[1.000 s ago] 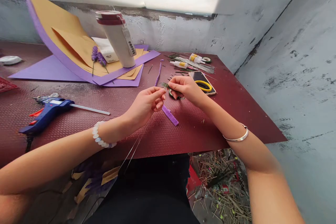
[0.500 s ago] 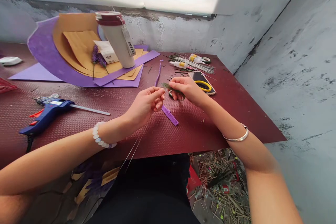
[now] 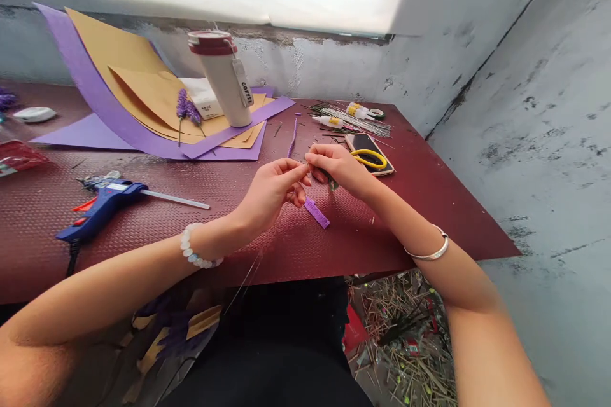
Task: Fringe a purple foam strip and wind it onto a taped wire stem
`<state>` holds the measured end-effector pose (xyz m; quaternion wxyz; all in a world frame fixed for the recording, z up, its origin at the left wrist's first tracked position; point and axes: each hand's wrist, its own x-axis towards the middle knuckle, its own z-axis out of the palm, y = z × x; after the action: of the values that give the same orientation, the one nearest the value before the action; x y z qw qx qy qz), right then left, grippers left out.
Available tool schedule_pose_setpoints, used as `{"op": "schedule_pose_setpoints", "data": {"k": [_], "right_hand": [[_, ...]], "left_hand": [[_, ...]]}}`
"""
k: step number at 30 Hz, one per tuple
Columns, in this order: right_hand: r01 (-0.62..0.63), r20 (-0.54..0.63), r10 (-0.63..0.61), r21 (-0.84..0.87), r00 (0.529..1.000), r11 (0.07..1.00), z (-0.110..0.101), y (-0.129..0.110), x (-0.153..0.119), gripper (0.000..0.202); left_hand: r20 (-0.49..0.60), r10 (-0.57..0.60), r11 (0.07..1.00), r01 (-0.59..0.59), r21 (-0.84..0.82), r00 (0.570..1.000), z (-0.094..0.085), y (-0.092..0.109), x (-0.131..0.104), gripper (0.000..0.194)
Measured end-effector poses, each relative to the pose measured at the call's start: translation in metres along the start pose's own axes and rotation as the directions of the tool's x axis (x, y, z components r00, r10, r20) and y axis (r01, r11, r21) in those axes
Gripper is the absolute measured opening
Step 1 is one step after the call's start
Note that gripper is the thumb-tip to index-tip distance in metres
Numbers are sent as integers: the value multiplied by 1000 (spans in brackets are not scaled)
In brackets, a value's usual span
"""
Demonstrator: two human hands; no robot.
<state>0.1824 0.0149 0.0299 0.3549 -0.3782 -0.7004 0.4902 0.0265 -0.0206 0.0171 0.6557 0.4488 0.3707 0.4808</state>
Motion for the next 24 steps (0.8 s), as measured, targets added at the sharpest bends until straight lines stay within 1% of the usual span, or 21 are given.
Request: {"op": "schedule_pose_setpoints", "data": {"k": [3, 6, 8, 12, 16, 21, 24], "right_hand": [[36, 11, -37, 78, 999, 996, -2, -1, -2, 30], [102, 39, -108, 139, 993, 985, -6, 0, -2, 34], [142, 58, -152, 150, 987, 979, -9, 0, -2, 38], [205, 75, -219, 154, 973, 967, -15, 2, -4, 40], [212, 118, -230, 143, 966, 967, -18, 1, -5, 38], [200, 146, -217, 123, 965, 972, -20, 0, -4, 37], [188, 149, -202, 108, 968, 976, -21, -1, -4, 35]], "left_hand": [[100, -46, 998, 50, -34, 994, -2, 2, 2, 17], [197, -102, 985, 127, -118, 975, -3, 2, 5, 26], [248, -121, 972, 165, -166, 961, -3, 1, 7, 30], [325, -129, 952, 208, -223, 937, -2, 0, 8, 28], [339, -121, 947, 211, -243, 933, -3, 0, 10, 26], [262, -95, 955, 162, -247, 960, -3, -1, 13, 22], [236, -33, 983, 74, -169, 971, -1, 0, 11, 25]]}}
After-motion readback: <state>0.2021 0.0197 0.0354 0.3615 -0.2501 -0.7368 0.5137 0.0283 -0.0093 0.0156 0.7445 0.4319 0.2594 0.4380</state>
